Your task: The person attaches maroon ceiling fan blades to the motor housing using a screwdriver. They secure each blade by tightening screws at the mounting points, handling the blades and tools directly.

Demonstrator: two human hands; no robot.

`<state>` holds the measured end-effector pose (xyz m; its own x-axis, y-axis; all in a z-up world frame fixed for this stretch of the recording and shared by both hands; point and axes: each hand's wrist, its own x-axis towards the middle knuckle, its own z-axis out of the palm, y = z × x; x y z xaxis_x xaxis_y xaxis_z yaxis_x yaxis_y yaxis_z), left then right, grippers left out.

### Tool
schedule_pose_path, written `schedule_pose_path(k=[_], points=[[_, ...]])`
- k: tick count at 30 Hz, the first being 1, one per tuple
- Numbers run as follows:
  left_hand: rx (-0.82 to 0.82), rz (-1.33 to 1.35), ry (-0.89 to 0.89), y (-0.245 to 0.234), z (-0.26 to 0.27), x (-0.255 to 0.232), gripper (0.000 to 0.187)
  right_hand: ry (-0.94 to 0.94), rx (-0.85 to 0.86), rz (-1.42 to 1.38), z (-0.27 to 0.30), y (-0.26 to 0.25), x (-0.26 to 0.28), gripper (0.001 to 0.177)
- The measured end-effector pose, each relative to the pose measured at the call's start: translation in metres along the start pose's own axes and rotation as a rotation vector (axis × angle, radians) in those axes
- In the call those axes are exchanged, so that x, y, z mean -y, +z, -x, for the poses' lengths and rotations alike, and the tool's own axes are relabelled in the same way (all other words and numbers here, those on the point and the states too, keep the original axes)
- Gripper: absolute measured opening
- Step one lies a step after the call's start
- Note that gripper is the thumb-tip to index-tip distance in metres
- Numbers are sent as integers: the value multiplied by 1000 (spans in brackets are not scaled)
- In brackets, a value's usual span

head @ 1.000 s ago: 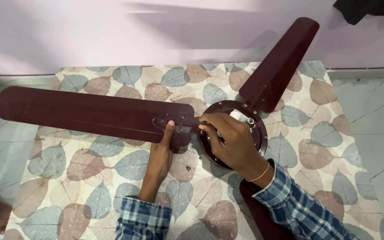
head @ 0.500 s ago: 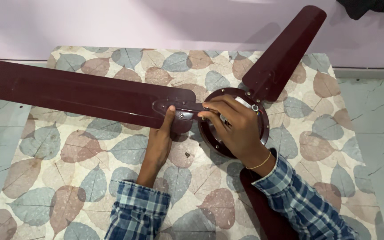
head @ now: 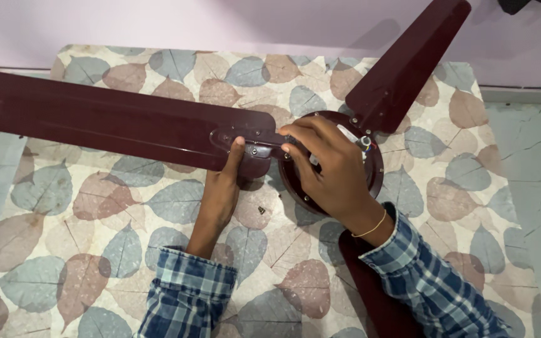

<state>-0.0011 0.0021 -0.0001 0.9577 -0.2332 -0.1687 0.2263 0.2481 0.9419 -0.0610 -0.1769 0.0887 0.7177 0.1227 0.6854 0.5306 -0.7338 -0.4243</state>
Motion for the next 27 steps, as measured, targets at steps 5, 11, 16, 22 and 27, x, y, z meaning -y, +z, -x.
schedule_pose_path(k=[5,11,16,22,27], points=[[-15,-1,-23,1,2,0,55,67,16,-17,2,1,-1,18],[-46,-115,167,-3,0,5,52,41,-29,33,10,7,-7,26],[-73,-126,155,-3,3,6,48,52,9,-24,9,4,-5,12],[-60,-125,173,-4,5,5,43,-2,18,-22,8,1,2,16],[-43,-170,196,-7,5,4,40,-18,-8,-11,9,3,0,14]])
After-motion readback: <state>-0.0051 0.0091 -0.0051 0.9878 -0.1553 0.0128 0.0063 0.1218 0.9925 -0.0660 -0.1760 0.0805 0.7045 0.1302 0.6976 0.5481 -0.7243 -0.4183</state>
